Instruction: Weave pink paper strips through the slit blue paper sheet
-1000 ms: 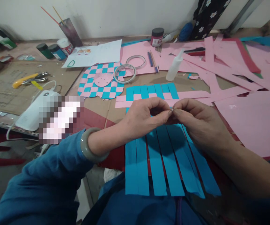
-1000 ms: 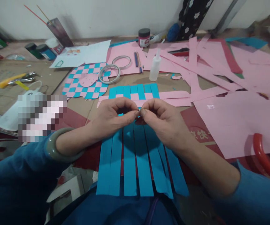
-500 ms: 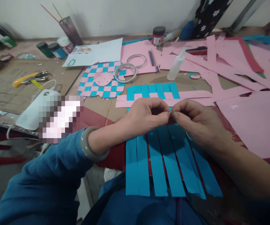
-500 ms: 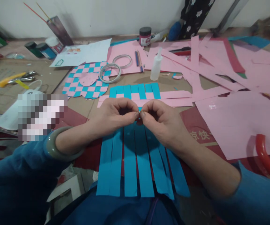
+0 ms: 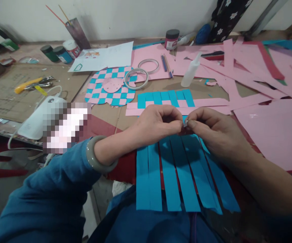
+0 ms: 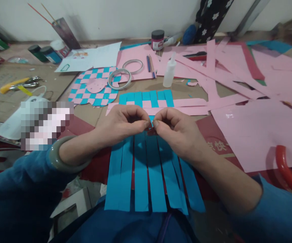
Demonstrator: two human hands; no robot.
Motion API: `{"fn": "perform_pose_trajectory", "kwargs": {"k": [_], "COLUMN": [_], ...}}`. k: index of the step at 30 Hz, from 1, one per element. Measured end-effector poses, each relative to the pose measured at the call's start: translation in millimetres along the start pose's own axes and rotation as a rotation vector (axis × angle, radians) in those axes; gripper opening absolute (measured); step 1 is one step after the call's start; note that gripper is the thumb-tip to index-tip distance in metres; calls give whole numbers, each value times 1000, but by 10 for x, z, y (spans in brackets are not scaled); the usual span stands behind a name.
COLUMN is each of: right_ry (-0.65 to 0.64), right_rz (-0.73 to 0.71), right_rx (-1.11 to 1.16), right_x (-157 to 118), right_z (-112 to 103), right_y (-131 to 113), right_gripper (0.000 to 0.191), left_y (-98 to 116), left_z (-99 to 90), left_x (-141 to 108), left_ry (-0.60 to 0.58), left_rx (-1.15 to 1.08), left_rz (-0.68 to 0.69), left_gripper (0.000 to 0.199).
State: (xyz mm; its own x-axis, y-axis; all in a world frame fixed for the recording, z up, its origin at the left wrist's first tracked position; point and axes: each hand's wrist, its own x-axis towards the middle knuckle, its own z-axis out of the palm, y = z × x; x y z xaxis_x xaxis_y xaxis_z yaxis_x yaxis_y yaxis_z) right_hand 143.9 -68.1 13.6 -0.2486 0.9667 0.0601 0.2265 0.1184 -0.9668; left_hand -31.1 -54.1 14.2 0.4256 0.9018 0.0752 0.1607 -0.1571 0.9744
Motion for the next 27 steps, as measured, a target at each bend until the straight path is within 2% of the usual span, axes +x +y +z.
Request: {"fn": "perform_pose_trajectory", "kwargs": {"k": [4,11,17,27], "right_ry": [20,35,44,55], "right_rz": [-5,-123,-163,-144], "right_rx": [-27,-220,-327,-275], "right_x": [-6,-5,-3,7], "right_z": [-1,-19,-15,-28], "right_y": [12,91,86,109], "right_gripper": [14,10,9,8], "left_y": [-14,-20,-75,-70], "left_z": [-8,-6,12,32], "left_x": [14,15,22,6], "left_ry": [7,4,9,17], "left_rx": [-14,68,103,133], "left_rz": [19,-14,7,63], "left_gripper": [8,9,9,9]}}
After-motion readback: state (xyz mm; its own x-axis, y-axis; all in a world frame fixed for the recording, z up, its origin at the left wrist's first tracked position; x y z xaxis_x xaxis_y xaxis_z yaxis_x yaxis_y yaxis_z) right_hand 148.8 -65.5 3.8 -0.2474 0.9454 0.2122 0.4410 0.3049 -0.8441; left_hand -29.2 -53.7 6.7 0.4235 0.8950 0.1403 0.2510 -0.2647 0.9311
